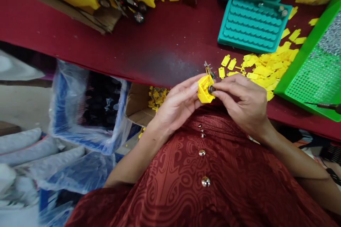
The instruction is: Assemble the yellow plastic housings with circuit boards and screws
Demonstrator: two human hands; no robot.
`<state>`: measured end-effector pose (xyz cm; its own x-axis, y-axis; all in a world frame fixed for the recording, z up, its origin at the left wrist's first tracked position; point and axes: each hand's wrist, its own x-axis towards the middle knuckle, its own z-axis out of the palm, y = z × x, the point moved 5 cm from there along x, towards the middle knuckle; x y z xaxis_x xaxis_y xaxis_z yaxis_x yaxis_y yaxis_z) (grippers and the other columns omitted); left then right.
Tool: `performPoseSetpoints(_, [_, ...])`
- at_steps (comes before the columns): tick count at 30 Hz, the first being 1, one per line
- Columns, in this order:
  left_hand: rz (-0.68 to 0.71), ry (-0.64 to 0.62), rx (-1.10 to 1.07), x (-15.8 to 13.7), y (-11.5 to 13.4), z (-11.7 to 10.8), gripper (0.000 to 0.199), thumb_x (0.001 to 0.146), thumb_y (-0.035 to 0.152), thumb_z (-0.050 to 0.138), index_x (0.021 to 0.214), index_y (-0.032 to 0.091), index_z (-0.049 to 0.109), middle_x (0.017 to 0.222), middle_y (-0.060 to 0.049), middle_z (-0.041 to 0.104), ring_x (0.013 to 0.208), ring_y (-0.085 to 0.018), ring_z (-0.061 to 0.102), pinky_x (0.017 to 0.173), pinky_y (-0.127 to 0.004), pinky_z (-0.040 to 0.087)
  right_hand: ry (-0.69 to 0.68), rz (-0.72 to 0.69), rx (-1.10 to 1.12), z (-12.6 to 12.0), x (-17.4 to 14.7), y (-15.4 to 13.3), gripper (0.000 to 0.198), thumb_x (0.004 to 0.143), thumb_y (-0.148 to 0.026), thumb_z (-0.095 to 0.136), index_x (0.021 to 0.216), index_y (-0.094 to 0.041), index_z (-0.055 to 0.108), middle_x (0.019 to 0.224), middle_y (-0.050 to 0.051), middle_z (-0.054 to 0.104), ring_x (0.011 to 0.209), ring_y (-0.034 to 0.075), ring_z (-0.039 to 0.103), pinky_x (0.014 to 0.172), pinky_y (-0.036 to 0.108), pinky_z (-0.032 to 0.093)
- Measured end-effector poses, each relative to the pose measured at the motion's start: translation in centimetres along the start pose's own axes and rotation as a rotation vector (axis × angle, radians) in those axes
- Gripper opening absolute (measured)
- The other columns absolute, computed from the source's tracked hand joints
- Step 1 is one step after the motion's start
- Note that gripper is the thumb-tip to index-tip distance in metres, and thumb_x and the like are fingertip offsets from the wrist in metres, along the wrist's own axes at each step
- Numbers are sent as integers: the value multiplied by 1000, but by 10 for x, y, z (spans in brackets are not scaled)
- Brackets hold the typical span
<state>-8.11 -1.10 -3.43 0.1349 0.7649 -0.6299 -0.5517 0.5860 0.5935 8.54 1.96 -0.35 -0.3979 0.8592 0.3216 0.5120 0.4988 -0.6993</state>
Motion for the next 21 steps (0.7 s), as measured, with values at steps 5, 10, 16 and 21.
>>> performPoseSetpoints(5, [45, -14, 17, -1, -2, 3, 29, 89, 27, 82, 117, 20, 81, 117, -6, 83, 103, -17, 77, 96, -28, 61, -7, -110, -110, -1, 1, -7, 16, 101, -13, 66, 98, -16, 81, 87, 6, 72, 82, 15, 64, 73, 29, 53])
performPoseSetpoints(10, [47, -17, 61, -1, -2, 6, 35, 86, 29, 85, 120, 20, 79, 118, -6, 83, 104, -18, 78, 94, -27, 62, -35, -214, -264, -1, 1, -12, 19, 105, -14, 61, 95, -14, 78, 87, 7, 71, 81, 16, 59, 74, 32, 51])
performPoseSetpoints(16, [45, -5, 57, 1, 1, 11, 34, 84, 30, 87, 116, 19, 79, 116, -6, 83, 97, -15, 78, 90, -25, 63, -146, -139, -300, -1, 4, -4, 24, 108, -19, 54, 94, -17, 73, 94, 9, 71, 85, 18, 60, 76, 34, 49])
performPoseSetpoints(21, [25, -18, 50, 1, -2, 12, 34, 84, 30, 87, 116, 19, 79, 117, -7, 84, 99, -16, 79, 92, -26, 63, -259, -173, -330, 1, 8, -3, 21, 106, -17, 55, 93, -16, 71, 93, 9, 69, 83, 19, 57, 73, 35, 46])
